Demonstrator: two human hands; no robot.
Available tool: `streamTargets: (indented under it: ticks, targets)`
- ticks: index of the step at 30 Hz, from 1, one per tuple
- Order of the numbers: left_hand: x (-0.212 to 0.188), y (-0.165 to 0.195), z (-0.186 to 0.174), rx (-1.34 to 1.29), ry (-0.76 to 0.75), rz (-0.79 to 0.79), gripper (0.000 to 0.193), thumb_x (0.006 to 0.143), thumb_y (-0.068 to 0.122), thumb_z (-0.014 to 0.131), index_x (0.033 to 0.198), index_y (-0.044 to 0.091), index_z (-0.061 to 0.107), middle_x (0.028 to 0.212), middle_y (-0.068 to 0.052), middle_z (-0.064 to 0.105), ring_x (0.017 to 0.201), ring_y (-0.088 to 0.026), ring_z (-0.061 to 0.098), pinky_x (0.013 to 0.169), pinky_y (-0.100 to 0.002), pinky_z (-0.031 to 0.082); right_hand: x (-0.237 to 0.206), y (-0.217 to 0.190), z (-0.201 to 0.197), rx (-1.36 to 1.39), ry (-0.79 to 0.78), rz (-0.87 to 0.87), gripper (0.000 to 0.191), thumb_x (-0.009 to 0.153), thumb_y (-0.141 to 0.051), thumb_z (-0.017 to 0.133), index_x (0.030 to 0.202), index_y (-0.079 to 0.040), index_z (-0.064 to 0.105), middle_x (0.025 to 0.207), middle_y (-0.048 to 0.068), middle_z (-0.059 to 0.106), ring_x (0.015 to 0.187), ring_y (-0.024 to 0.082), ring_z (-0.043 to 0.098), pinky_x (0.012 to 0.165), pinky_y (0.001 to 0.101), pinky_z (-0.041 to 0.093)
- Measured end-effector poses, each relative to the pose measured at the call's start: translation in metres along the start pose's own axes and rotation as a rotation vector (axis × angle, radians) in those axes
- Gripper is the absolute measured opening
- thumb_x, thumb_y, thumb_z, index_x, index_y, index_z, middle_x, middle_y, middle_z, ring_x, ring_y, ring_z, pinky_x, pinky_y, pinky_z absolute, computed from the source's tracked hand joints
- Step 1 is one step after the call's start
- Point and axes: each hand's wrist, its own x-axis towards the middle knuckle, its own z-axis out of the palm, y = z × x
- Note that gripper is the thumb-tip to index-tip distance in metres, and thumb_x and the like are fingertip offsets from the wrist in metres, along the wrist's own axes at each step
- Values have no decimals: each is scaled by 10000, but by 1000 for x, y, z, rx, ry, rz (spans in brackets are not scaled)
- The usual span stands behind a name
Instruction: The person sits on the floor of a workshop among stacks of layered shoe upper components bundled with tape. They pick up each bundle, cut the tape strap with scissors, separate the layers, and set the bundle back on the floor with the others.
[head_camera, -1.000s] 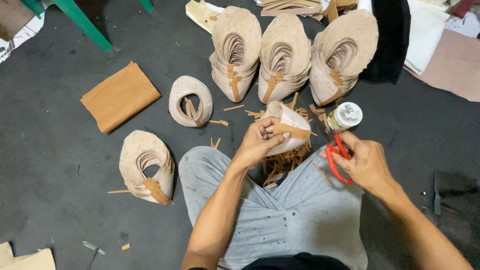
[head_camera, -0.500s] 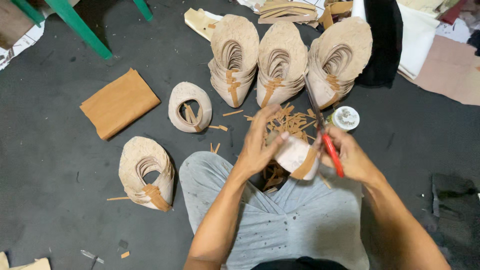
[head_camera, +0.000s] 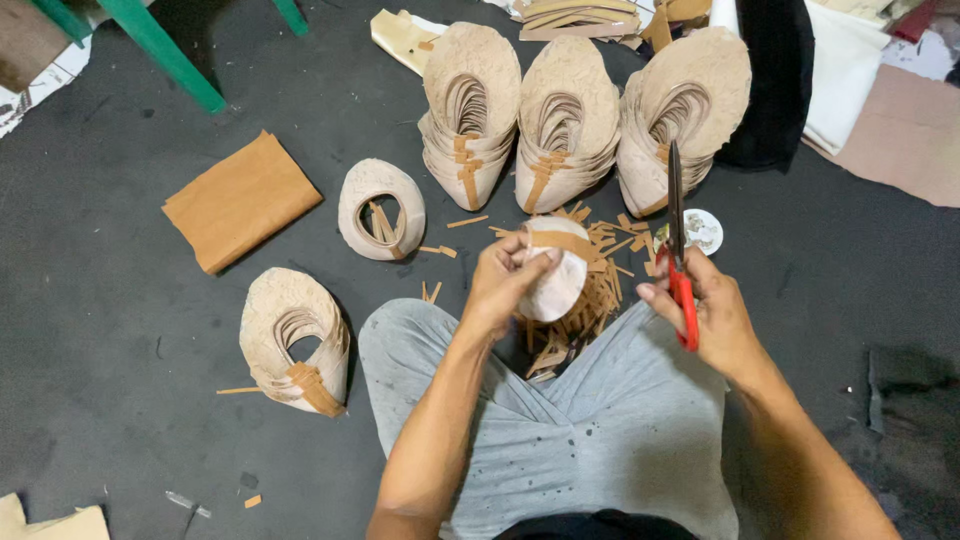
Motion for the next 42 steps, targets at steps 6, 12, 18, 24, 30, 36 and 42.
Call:
streamTargets:
  ticks: [6, 12, 18, 24, 30, 36, 42]
  targets:
    - [4, 0, -3, -113, 128, -48, 236, 950, 88, 724, 1140, -51, 694, 1021, -69, 764, 867, -82, 702, 800, -234, 558, -14, 11, -4, -172, -98, 45, 321, 849, -208, 799, 1009, -41, 576, 750, 97, 624, 660, 176, 603, 630, 335, 508]
    - [0, 6, 0, -108, 81, 19, 276, 930, 72, 733, 1174, -41, 672, 1023, -85, 760, 866, -99, 709, 808, -245, 560, -19, 17, -9, -336, -169, 90, 404, 839, -288, 778, 1023, -32, 526, 672, 156, 633, 575, 315, 646, 567, 408, 503]
    - [-2, 14, 2, -97, 83, 22, 288, 935, 33, 734, 1198, -57, 656, 1013, -104, 761, 847, -121, 712, 782, -270, 563, -22, 15, -24, -591, -248, 89, 496, 833, -498, 730, 989, -64, 548, 670, 181, 662, 653, 413, 660, 631, 490, 505]
    - [-4, 12, -1, -19, -33, 103, 269, 974, 47, 706, 1225, -38, 663, 1073, -68, 757, 930, -88, 696, 854, -250, 564, -18, -4, -34, -810, -249, 7, 635, 721, -587, 754, 1092, -87, 625, 780, 131, 697, 730, 347, 682, 651, 454, 525]
    - [-5, 9, -4, -43, -133, 86, 301, 980, 60, 699, 1263, -29, 647, 1109, -55, 746, 969, -80, 685, 898, -242, 555, -11, -25, -43, -934, -69, -283, 688, 661, -632, 773, 1054, -74, 689, 886, 106, 695, 796, 287, 677, 688, 411, 525]
    - [-6, 9, -7, -43, -177, 58, 314, 970, 43, 716, 1264, -48, 654, 1131, -69, 747, 989, -91, 688, 910, -244, 552, 2, -35, -50, -1098, -79, -373, 679, 666, -660, 765, 1009, -78, 694, 893, 86, 697, 814, 240, 673, 678, 369, 494]
    - [-7, 9, -6, -53, -189, 43, 306, 962, 16, 716, 1254, -44, 651, 1125, -68, 744, 988, -101, 689, 901, -255, 547, 4, -40, -50, -1041, -108, -449, 644, 683, -648, 744, 1005, -92, 699, 858, 85, 699, 757, 234, 668, 643, 364, 458]
